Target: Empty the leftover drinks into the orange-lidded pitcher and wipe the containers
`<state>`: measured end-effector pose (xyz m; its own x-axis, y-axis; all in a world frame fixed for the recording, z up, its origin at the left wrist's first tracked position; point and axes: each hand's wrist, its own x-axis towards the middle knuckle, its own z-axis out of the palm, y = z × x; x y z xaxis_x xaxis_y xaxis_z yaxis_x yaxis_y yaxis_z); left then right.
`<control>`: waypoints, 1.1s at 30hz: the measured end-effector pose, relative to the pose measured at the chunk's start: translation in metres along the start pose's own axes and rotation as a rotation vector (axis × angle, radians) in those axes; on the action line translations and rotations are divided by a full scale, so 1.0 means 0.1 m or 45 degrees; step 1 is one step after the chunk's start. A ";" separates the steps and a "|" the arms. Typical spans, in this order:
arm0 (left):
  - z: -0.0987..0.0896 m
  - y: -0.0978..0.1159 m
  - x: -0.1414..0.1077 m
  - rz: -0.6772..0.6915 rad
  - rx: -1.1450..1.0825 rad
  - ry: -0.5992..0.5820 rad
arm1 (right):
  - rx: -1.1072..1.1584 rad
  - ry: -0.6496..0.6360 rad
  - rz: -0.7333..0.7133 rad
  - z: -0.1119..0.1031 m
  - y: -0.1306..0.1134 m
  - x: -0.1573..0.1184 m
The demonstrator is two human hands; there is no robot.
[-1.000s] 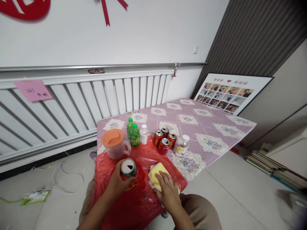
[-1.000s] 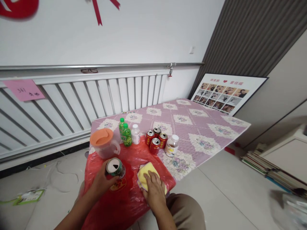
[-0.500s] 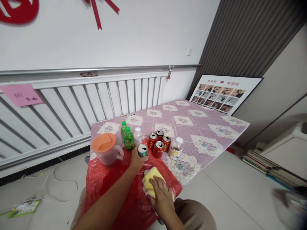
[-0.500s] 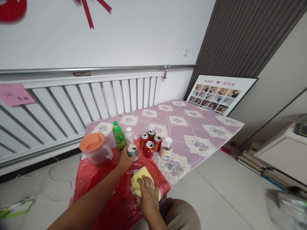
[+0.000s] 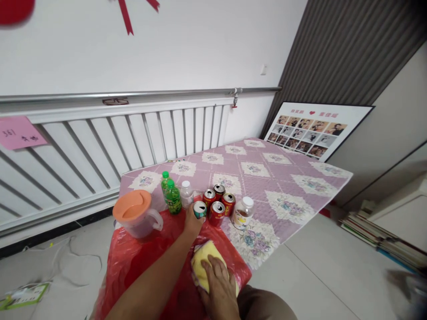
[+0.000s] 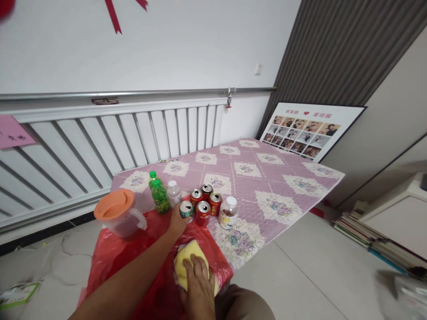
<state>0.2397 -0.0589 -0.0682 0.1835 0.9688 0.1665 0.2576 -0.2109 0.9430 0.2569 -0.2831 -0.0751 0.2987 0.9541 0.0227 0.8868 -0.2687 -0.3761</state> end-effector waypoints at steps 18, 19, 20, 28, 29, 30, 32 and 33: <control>-0.25 0.23 -0.33 0.018 0.013 -0.082 | 0.027 0.000 0.012 0.04 0.02 0.01; -0.35 0.26 -0.43 0.051 0.010 -0.124 | 0.046 -0.014 -0.001 0.02 0.03 0.01; -0.47 0.30 -0.54 0.093 0.009 -0.160 | 0.068 -0.025 -0.017 0.01 0.05 0.01; -1.71 0.14 -1.42 0.088 0.076 -0.182 | 0.365 0.377 -0.080 -0.47 0.06 0.44; -1.85 0.10 -1.50 0.066 0.080 -0.160 | 0.384 0.438 -0.121 -0.57 -0.01 0.59; -1.97 0.07 -1.56 0.047 0.084 -0.155 | 0.382 0.469 -0.173 -0.68 -0.08 0.76; -2.17 0.01 -1.65 0.010 0.092 -0.143 | 0.360 0.491 -0.313 -0.86 -0.26 1.17; -2.24 0.00 -1.68 0.005 0.100 -0.142 | 0.315 0.461 -0.364 -0.94 -0.35 1.39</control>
<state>-0.0039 -0.1922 -0.0318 0.2881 0.9483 0.1330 0.3294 -0.2286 0.9161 0.3000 -0.1538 0.0283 0.1985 0.8659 0.4591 0.8539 0.0771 -0.5147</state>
